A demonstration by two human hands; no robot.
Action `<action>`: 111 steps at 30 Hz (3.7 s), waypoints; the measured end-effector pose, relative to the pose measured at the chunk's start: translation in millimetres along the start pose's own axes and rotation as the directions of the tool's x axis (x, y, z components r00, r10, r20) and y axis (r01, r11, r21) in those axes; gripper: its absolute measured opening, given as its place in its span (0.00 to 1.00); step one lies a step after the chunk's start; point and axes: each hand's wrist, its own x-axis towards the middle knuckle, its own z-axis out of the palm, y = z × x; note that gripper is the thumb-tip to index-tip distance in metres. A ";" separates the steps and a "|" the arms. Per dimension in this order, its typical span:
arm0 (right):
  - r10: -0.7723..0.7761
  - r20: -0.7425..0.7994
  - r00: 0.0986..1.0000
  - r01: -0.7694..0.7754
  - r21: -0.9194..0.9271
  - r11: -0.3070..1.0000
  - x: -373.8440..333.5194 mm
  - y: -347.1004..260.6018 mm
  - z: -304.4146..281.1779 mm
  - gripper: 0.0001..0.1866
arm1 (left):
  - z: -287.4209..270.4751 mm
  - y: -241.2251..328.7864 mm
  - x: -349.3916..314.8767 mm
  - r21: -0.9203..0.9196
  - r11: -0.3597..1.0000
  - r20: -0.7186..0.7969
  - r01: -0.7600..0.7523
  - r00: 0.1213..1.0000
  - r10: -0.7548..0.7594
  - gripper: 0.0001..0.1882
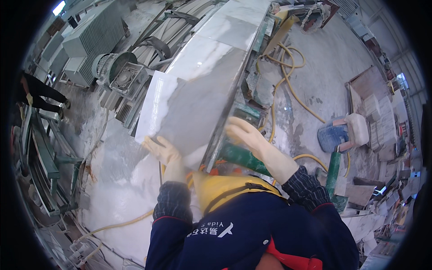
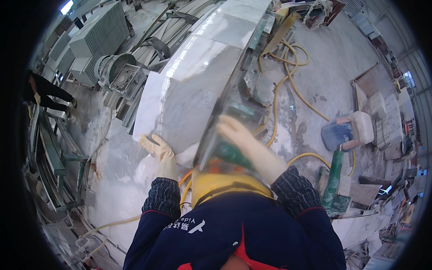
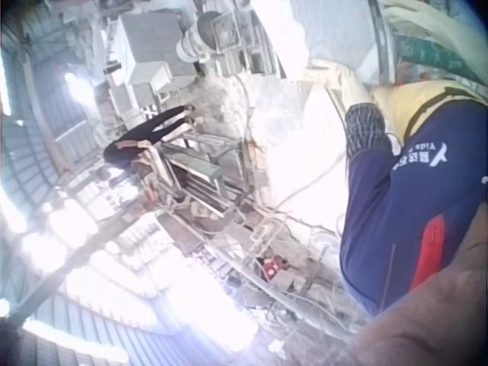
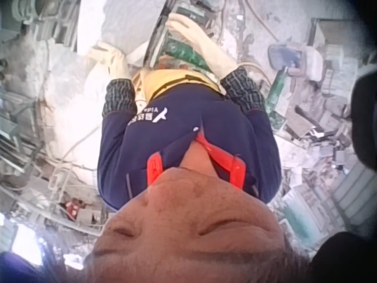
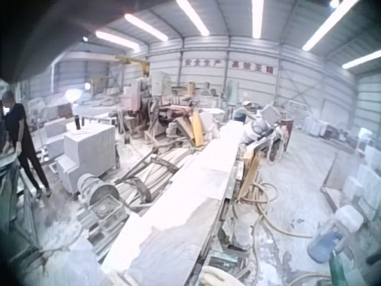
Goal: The person repeatedly wipes the surface of large white stone slabs with gloved hands, moving along the slab and turning it over to clean both sides. The person handles one slab at a time, wiping in long strokes and occasionally repositioning the slab on the workbench.
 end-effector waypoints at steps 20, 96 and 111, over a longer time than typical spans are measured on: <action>0.032 -0.112 0.993 -0.030 0.024 0.999 25.3 -31.3 66.4 0.29 | -34.8 -6.2 -13.5 -0.316 0.478 0.503 0.820 0.572 -0.648 0.30; 0.784 -0.601 0.154 0.911 0.393 0.123 -564.4 330.0 34.7 0.21 | -121.4 270.2 -690.2 -0.369 0.910 0.483 -0.190 -0.876 0.013 0.24; 0.439 -0.650 -0.620 0.145 0.455 0.879 -612.5 338.0 0.1 0.27 | -114.1 271.8 -705.3 -0.592 0.777 0.477 -0.216 -0.870 0.122 0.23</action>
